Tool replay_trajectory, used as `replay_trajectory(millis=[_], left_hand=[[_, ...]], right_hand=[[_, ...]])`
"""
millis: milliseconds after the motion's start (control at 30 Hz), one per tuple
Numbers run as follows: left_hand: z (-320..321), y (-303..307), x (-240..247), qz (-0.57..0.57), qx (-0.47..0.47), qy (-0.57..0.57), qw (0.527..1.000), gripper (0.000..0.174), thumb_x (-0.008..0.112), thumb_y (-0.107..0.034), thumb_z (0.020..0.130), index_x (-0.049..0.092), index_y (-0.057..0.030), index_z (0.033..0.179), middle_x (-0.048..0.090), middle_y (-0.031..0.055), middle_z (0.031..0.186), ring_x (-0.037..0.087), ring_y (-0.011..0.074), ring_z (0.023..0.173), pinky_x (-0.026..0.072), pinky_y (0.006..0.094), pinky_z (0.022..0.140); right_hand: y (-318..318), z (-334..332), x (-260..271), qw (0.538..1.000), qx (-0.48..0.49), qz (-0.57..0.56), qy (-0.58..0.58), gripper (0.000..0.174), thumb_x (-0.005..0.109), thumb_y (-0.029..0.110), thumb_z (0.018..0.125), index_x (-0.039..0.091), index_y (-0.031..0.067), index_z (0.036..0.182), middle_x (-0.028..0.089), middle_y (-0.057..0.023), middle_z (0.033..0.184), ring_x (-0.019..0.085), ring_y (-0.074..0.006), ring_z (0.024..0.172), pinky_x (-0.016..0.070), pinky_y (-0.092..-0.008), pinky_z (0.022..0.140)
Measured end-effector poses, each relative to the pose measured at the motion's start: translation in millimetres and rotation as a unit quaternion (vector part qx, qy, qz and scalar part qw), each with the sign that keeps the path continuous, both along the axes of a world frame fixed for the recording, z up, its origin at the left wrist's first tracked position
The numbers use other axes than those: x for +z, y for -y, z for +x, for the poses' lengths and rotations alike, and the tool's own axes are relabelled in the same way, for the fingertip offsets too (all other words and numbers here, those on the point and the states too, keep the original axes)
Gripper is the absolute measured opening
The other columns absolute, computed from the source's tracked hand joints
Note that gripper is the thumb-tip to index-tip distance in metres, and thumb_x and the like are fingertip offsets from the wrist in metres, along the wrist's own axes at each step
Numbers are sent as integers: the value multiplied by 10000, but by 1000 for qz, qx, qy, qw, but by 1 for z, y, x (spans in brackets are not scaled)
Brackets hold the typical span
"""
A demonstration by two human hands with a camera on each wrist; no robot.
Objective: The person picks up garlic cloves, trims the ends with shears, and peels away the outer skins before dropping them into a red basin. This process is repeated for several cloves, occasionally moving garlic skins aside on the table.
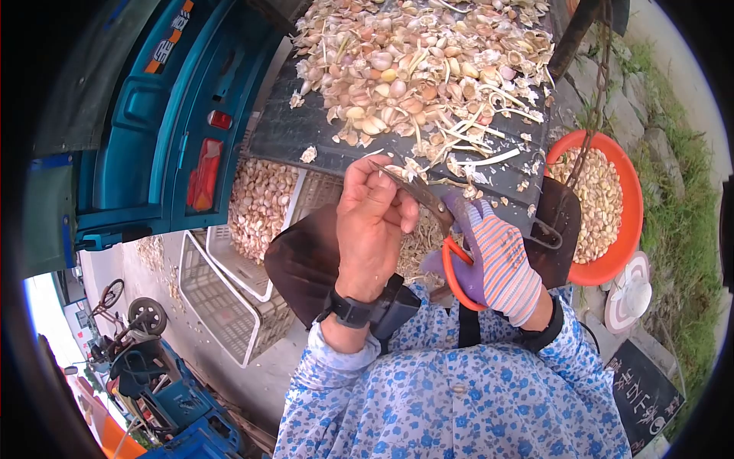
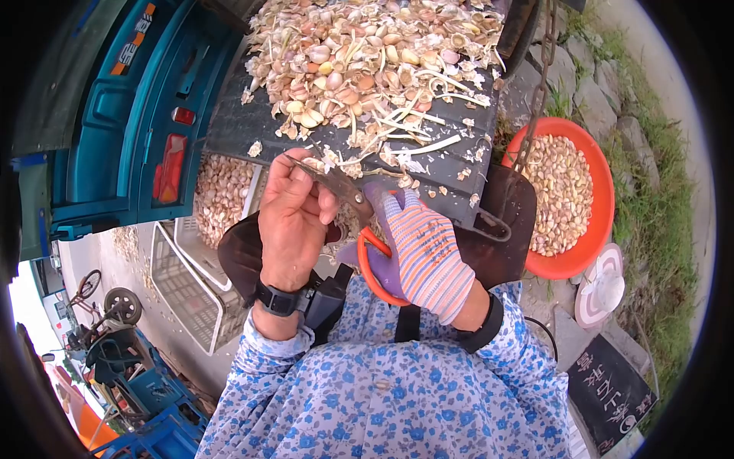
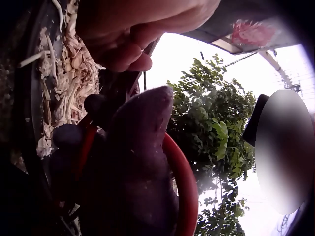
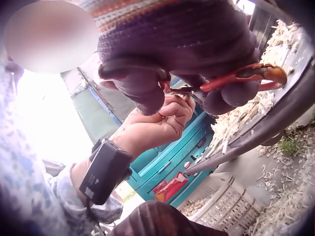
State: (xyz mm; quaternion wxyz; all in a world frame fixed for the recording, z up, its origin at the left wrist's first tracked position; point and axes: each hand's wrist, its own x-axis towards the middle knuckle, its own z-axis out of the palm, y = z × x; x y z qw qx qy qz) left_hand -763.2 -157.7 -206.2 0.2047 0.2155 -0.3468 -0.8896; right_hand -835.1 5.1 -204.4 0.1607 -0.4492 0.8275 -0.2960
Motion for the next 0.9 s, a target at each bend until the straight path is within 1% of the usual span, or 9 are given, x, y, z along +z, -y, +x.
replay_trajectory(millis=[233,433,533,633,700,733,767,800,900], left_hand=[[4,-1,3,5,15,20,1000,145,506,-51,920,475,-45,1062,567,50,836,526,140,552,384,246,463],[6,8,4,4,1,-6,1000,117,515,-68,914,521,-42,1029,593,60,803,508,129,559,368,248,472],[6,11,3,10,-2,-21,1000,109,516,-64,913,528,-40,1018,595,65,806,504,124,551,366,243,468],[10,16,9,-22,17,11,1000,103,520,-71,914,531,-37,1011,595,75,810,503,120,547,372,237,466],[24,38,15,-91,50,46,994,110,528,-77,913,530,-32,1014,593,82,815,509,119,552,379,235,465],[37,58,13,-182,108,118,970,154,545,-96,910,530,-23,1045,594,87,824,518,119,560,392,233,471],[52,81,9,-270,164,188,930,200,562,-114,906,530,-15,1076,596,91,834,526,118,568,405,231,478],[65,99,5,-314,192,289,884,241,570,-114,897,529,-2,1107,599,90,859,547,115,601,424,233,506],[82,137,-9,-475,191,399,761,297,579,-103,875,540,15,1145,602,87,913,585,110,685,456,237,576]], right_hand=[[5,9,-3,1000,1,4,-29,767,786,356,685,442,-14,1263,597,-239,955,620,-372,774,497,-412,653],[16,21,-1,987,-36,-144,54,713,800,243,695,458,-16,1264,595,-168,839,608,-269,679,484,-345,623],[17,17,25,966,-30,-67,248,589,754,203,753,486,-1,1236,626,-171,916,641,-229,819,504,-322,683],[15,16,16,937,-38,-110,329,529,738,151,778,496,11,1227,634,-113,852,634,-150,771,503,-272,641],[14,9,15,813,-132,-157,545,442,668,147,841,490,18,1224,620,-72,809,612,-135,672,493,-242,583],[13,5,10,727,-184,-206,629,384,629,149,871,494,27,1210,610,-58,778,590,-118,607,472,-219,526],[11,-3,7,704,-202,-220,644,343,606,155,887,501,30,1188,598,-49,757,566,-102,567,446,-207,474],[17,-5,13,751,-226,-225,578,270,579,163,903,513,29,1128,560,-34,711,495,-71,488,376,-201,392],[19,-11,4,722,-267,-231,595,249,579,167,904,517,30,1103,540,-23,694,477,-63,474,357,-205,379]])
